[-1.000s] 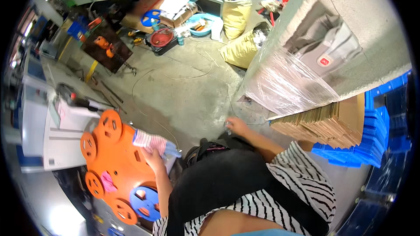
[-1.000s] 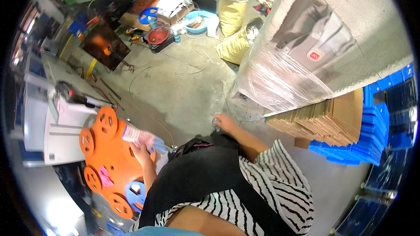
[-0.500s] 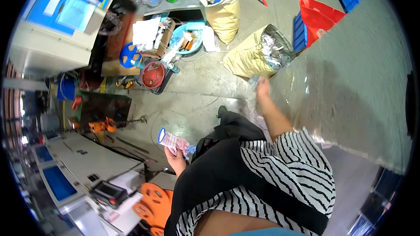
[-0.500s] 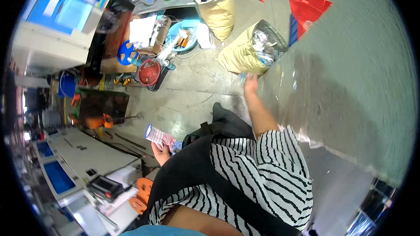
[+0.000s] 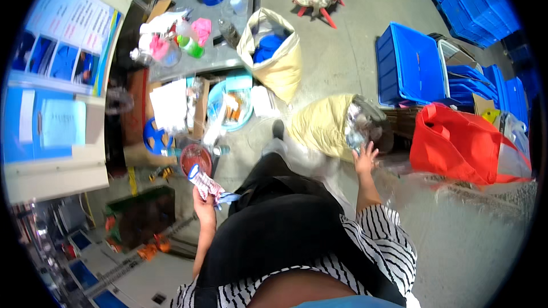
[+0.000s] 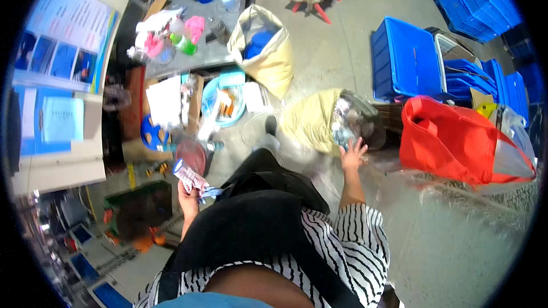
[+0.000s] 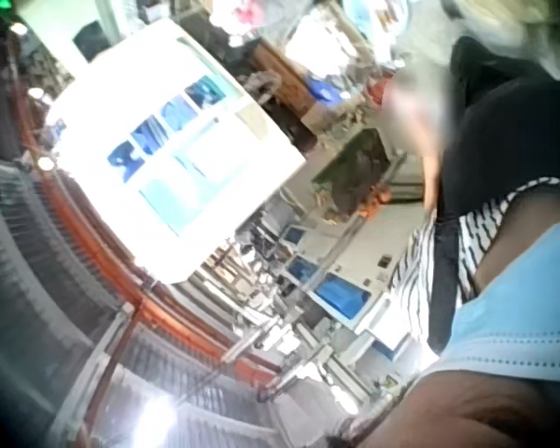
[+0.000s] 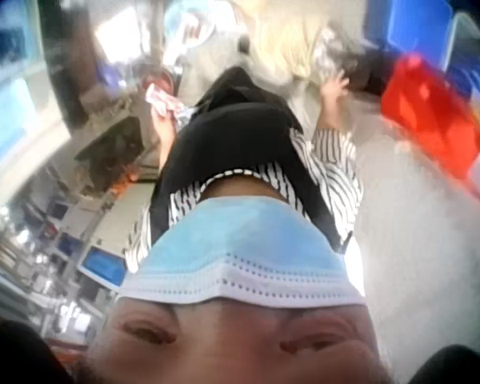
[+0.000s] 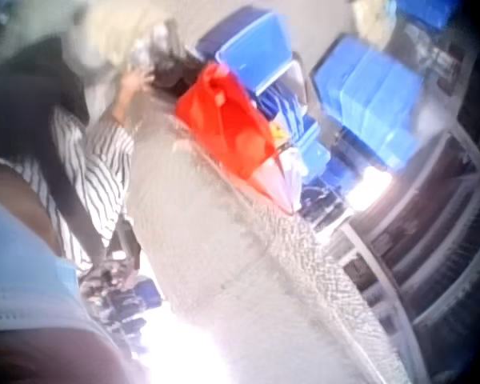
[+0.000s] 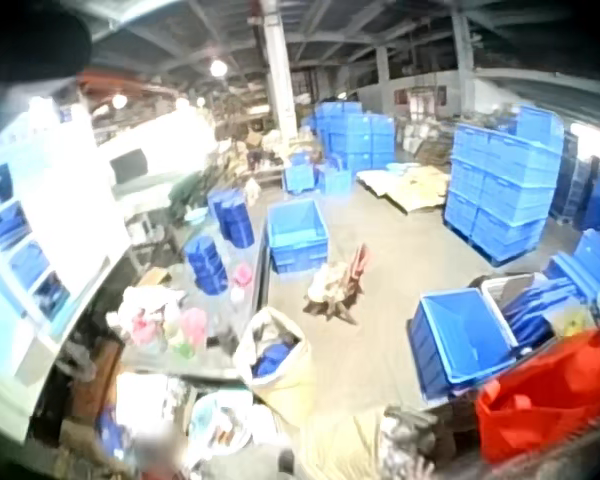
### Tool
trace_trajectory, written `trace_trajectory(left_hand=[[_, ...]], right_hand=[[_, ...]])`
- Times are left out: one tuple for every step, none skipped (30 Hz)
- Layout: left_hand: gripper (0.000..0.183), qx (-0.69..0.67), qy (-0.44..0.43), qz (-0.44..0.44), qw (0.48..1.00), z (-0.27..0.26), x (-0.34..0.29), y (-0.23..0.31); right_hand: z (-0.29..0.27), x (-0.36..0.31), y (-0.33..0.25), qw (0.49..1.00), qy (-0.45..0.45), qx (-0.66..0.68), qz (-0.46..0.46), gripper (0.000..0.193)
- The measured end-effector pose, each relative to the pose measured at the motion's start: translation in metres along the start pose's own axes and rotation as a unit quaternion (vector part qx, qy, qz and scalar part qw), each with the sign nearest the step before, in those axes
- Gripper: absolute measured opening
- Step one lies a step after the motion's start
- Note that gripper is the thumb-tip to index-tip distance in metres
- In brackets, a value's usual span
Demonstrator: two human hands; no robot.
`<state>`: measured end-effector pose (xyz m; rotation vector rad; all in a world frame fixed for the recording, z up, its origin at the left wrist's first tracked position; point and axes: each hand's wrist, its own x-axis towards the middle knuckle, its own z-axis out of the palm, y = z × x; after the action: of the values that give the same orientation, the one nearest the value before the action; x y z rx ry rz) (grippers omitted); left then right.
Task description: The person walks through a factory floor, picks up a cardboard box, and then moves to a conveyor belt area. They repeatedly pick up stacks of blue plastic spools from the belt and place them onto a nearby table, stacking them into piles.
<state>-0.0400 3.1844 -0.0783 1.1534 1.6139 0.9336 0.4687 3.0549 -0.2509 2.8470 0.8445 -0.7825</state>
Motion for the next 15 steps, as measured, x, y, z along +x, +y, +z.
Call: trace_trajectory(left_hand=[[0.052,0.009,-0.022,0.037,0.999,0.012,0.037,0.014],[0.053,0.017,-0.042,0.074,0.996,0.03,0.075,0.027],[0.053,-0.015,-0.055,0.085,0.995,0.054,0.113,0.043],[0.053,0.072,-0.086,0.052,0.992,0.082,0.146,0.079],[0.052,0.067,-0.113,0.066,0.989,0.113,0.181,0.097],[0.051,0.063,-0.142,0.075,0.985,0.143,0.213,0.11],[0.051,0.102,-0.18,0.119,0.971,0.177,0.231,0.146],[0.051,0.136,-0.217,0.167,0.952,0.217,0.247,0.183],[0.05,0.134,-0.257,0.144,0.946,0.248,0.273,0.195],[0.049,0.129,-0.297,0.124,0.938,0.28,0.295,0.204],[0.048,-0.013,-0.382,0.101,0.918,0.317,0.301,0.233],[0.047,-0.155,-0.452,0.071,0.876,0.347,0.302,0.258],[0.047,-0.173,-0.482,0.062,0.857,0.371,0.31,0.269],[0.047,-0.189,-0.513,0.052,0.836,0.392,0.317,0.278],[0.047,-0.173,-0.536,0.016,0.826,0.411,0.32,0.292]], right_hand=[[0.038,0.004,0.019,0.967,0.194,0.147,-0.075,0.058],[0.039,-0.008,0.006,0.975,0.124,0.183,0.016,0.056],[0.032,-0.021,-0.004,0.978,0.058,0.182,0.085,0.052],[0.03,-0.023,-0.004,0.981,0.034,0.165,0.092,0.05],[0.026,-0.018,-0.006,0.971,0.074,0.209,0.084,0.048],[0.022,-0.019,-0.005,0.959,0.113,0.248,0.078,0.045],[0.001,-0.018,-0.017,0.957,0.174,0.226,0.055,0.04],[-0.019,-0.012,-0.026,0.936,0.21,0.277,0.049,0.035],[-0.043,-0.002,-0.039,0.932,0.217,0.285,0.046,0.034],[-0.068,0.012,-0.049,0.927,0.228,0.294,0.044,0.033],[-0.087,0.026,-0.062,0.913,0.264,0.31,0.038,0.032],[-0.11,0.044,-0.077,0.898,0.297,0.323,0.026,0.031],[-0.151,0.06,-0.1,0.889,0.295,0.349,-0.003,0.031],[-0.19,0.078,-0.124,0.871,0.259,0.418,0.005,0.032],[-0.208,0.107,-0.141,0.835,0.248,0.491,-0.011,0.032]])
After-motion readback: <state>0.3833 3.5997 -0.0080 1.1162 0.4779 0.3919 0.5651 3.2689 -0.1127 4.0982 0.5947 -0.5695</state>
